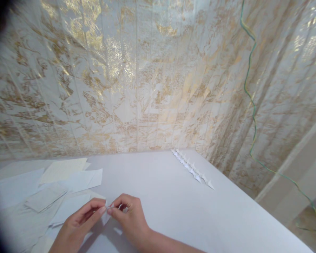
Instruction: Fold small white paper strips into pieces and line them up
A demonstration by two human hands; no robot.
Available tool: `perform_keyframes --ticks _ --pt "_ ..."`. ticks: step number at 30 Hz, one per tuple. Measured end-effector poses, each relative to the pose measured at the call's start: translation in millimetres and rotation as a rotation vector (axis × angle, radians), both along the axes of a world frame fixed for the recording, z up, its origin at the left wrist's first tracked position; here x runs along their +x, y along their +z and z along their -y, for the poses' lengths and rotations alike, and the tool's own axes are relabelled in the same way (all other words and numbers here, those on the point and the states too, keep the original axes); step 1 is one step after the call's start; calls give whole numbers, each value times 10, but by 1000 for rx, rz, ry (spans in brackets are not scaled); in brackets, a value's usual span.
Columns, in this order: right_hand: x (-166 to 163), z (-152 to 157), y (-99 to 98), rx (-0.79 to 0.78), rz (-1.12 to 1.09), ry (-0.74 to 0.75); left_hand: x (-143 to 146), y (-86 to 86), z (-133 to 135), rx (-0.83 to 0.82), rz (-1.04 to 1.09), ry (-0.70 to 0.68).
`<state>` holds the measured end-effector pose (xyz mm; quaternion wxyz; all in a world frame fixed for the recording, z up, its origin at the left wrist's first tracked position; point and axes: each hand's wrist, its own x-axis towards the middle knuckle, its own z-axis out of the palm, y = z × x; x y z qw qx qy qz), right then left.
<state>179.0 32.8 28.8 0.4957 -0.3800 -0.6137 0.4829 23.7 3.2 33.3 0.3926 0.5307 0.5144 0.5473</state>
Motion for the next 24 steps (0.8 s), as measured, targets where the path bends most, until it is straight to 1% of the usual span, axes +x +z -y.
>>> perform_keyframes --ticks 6,9,13,16,18,21,24 --pt "-18 43 23 59 81 -18 32 -46 5 -22 79 -46" --pt "-19 39 21 75 111 -8 64 -72 18 -34 59 -53" --pt "-2 18 3 97 120 16 40 -108 17 -33 -74 -83" --pt "-2 14 -21 88 93 46 -27 -113 8 51 -245 -122" --pt "-14 12 -43 63 39 74 -67 -106 5 123 -346 -110" --pt "-33 -5 -75 4 -55 110 -95 -90 -1 231 -424 -68" --pt "-32 -35 -83 -54 -112 110 -93 -72 -13 258 -463 -53"
